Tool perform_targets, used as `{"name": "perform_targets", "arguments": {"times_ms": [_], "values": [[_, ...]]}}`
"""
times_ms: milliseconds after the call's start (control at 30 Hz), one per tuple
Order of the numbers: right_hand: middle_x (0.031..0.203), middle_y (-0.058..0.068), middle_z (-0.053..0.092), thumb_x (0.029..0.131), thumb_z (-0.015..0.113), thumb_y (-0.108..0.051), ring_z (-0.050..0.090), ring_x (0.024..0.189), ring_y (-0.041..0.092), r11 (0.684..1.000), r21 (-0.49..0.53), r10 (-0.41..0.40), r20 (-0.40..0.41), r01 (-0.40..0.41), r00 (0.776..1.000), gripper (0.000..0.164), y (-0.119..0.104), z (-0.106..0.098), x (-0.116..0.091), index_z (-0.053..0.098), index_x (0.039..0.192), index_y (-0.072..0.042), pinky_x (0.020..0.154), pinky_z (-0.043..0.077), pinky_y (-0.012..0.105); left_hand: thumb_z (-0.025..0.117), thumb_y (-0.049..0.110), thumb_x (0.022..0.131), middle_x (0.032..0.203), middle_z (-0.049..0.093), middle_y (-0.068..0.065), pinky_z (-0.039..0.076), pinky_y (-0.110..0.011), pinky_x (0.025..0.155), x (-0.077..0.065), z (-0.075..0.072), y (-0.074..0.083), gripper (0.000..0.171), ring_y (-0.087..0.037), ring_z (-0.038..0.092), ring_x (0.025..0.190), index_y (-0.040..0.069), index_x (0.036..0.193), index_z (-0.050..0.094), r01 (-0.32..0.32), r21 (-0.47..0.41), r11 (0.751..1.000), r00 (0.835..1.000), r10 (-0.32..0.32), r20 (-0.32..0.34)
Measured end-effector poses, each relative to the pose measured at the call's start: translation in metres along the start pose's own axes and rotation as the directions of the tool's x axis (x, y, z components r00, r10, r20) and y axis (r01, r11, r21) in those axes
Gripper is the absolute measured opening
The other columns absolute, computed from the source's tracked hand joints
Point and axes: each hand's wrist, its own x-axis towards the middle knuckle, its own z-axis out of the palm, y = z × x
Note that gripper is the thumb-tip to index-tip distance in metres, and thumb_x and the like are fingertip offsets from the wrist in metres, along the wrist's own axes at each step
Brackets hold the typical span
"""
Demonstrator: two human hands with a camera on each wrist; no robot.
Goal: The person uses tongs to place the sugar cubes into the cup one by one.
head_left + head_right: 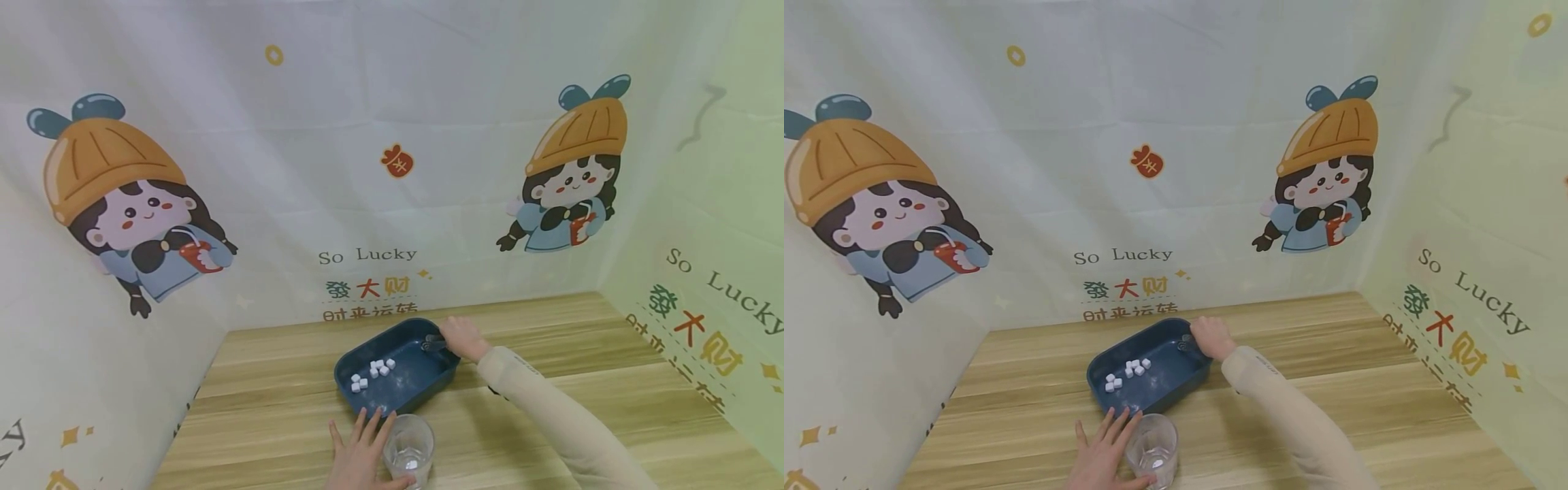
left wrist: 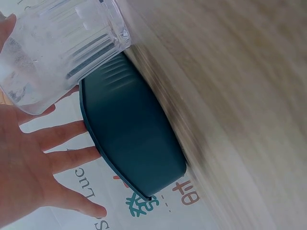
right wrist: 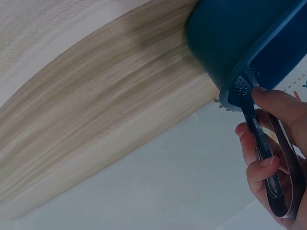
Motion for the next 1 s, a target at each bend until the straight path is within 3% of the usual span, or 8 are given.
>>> {"name": "perform_targets", "arguments": {"times_ms": [100,133,200,367,467,667,867,1000], "values": [[0.064,0.001,0.06,0.068,0.067,-0.024,0.052,0.052,0.016,1.0,0.007,-0.025,-0.035,0.025,0.999,0.011,0.009,0.017,0.003,0.058,0.063,-0.018,0.039,0.039,0.033,0.053,0.074,0.065,0.136,0.043,-0.014,0.016,-0.078,0.083,0.0,0.001,0.0,0.092,-0.042,0.036,0.125,0.018,0.137,0.035,-0.001,-0.002,1.0,1.0,0.001,-0.001],[0.063,0.0,0.059,0.067,0.068,-0.025,0.051,0.051,0.015,1.0,0.014,-0.027,-0.036,0.028,0.999,0.013,0.007,0.01,0.001,0.058,0.063,-0.018,0.039,0.038,0.033,0.053,0.074,0.065,0.136,0.043,-0.014,0.016,-0.078,0.083,0.0,0.001,0.0,0.092,-0.042,0.036,0.125,0.018,0.137,0.035,0.0,-0.001,1.0,1.0,0.0,0.0],[0.064,0.002,0.06,0.069,0.071,-0.024,0.053,0.053,0.017,0.998,0.056,-0.009,0.026,0.007,1.0,0.015,-0.003,-0.029,-0.006,0.06,0.063,-0.016,0.041,0.041,0.034,0.053,0.073,0.065,0.136,0.042,-0.014,0.016,-0.078,0.083,0.0,0.001,0.0,0.092,-0.042,0.035,0.125,0.018,0.137,0.035,0.0,-0.006,1.0,1.0,0.0,0.0],[0.065,0.007,0.062,0.071,0.073,-0.016,0.056,0.055,0.02,0.992,0.123,0.017,0.11,-0.031,0.994,0.017,-0.045,-0.17,-0.035,0.061,0.063,-0.007,0.046,0.044,0.032,0.054,0.072,0.065,0.136,0.042,-0.014,0.016,-0.078,0.083,0.0,0.001,0.0,0.092,-0.042,0.035,0.126,0.018,0.137,0.035,-0.001,-0.01,1.0,1.0,0.001,-0.005],[0.067,0.005,0.063,0.073,0.072,-0.019,0.057,0.057,0.017,0.991,0.132,0.012,0.103,-0.026,0.995,0.015,-0.055,-0.209,-0.046,0.064,0.067,-0.009,0.048,0.044,0.029,0.054,0.073,0.065,0.136,0.043,-0.014,0.016,-0.078,0.084,0.0,0.001,0.0,0.092,-0.042,0.035,0.126,0.019,0.137,0.035,-0.001,-0.003,1.0,1.0,0.001,-0.005],[0.067,0.003,0.064,0.073,0.072,-0.018,0.051,0.051,0.013,0.978,0.207,0.015,0.085,-0.033,0.996,0.014,-0.056,-0.222,-0.051,0.064,0.065,-0.011,0.044,0.033,0.025,0.054,0.073,0.065,0.137,0.042,-0.014,0.016,-0.078,0.084,0.0,0.0,0.001,0.092,-0.041,0.035,0.126,0.019,0.137,0.035,0.002,-0.002,1.0,1.0,-0.002,-0.001],[0.078,0.006,0.067,0.072,0.073,-0.018,0.059,0.058,0.016,0.969,0.247,-0.021,0.002,0.02,1.0,0.016,-0.057,-0.227,-0.06,0.072,0.084,-0.007,0.044,0.043,0.024,0.054,0.073,0.066,0.137,0.042,-0.014,0.015,-0.078,0.085,-0.001,0.0,0.001,0.092,-0.042,0.034,0.126,0.018,0.137,0.035,0.003,-0.008,1.0,1.0,-0.003,0.002],[0.077,0.004,0.064,0.074,0.071,-0.02,0.058,0.059,0.013,0.968,0.245,-0.043,-0.012,0.045,0.999,0.021,-0.059,-0.237,-0.067,0.072,0.092,-0.009,0.043,0.039,0.018,0.054,0.073,0.066,0.137,0.041,-0.014,0.015,-0.078,0.085,-0.001,-0.001,0.001,0.092,-0.042,0.034,0.127,0.018,0.137,0.034,0.007,-0.017,1.0,1.0,-0.007,0.004]]}}
